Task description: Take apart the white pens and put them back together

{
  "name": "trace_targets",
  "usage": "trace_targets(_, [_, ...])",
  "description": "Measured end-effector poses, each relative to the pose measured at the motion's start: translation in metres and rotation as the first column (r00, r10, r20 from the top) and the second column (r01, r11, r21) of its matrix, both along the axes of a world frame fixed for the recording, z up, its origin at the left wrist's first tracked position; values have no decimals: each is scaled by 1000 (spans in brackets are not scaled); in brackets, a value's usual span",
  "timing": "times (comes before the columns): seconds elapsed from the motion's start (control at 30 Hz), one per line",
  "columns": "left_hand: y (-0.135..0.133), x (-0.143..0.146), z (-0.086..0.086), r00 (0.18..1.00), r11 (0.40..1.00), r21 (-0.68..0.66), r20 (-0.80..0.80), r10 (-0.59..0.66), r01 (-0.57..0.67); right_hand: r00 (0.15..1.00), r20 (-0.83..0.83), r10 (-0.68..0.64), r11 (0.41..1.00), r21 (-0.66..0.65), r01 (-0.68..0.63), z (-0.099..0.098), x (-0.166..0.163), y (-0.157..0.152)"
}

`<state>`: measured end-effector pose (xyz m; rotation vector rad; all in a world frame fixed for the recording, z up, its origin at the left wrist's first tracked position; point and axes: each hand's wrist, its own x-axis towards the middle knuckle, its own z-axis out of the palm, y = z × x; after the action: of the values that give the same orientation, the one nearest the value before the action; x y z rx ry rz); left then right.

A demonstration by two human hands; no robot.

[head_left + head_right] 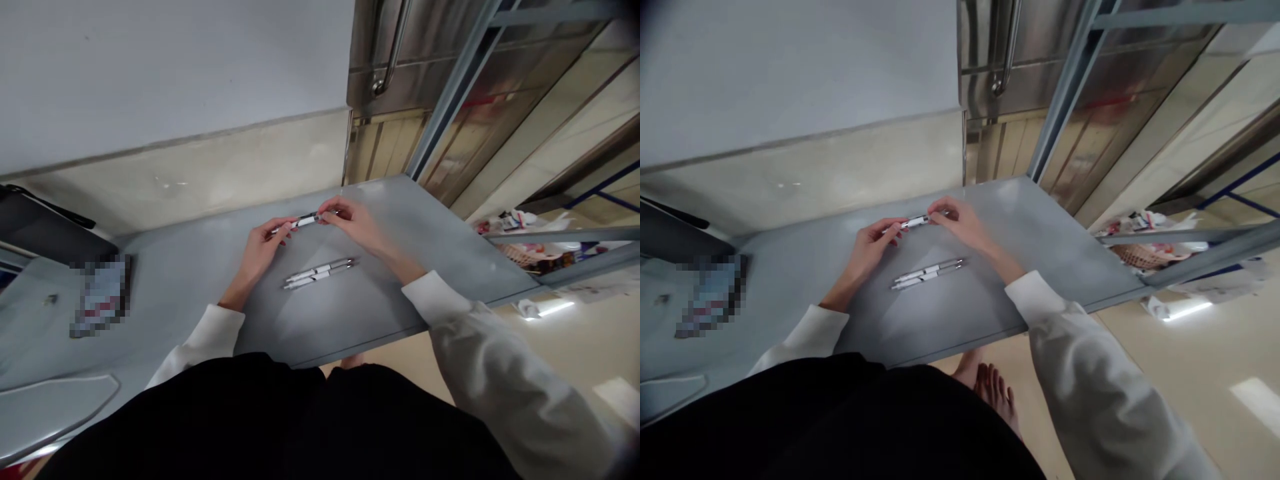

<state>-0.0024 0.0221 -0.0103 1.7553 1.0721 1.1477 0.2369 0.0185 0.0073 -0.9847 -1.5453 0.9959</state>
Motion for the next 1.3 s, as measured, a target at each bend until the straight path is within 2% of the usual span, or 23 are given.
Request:
trace_targets(0.13, [-1, 0, 1, 1000, 1000, -17, -9, 1, -1, 1000, 21, 14, 1000, 6, -14, 2, -1, -2])
trace_targets(0.3, [-2, 0, 2, 1000, 1000, -15, 6, -16, 16, 997, 71, -29, 1000, -3, 30, 0, 0, -3])
trace_targets(0.87, [-2, 1, 0, 1000, 999, -38, -4, -19, 19, 990, 92, -106, 991, -71, 112, -8, -14, 3])
trace_targets(1.13, [-5, 3, 4, 1000, 998, -69, 4, 9, -8, 997, 44, -69, 997, -26, 70, -11, -12, 2])
trace_targets(1.3, [-6, 2, 5, 999, 994, -101, -9, 33, -34, 999, 33, -18, 997, -71, 20, -4, -11, 1])
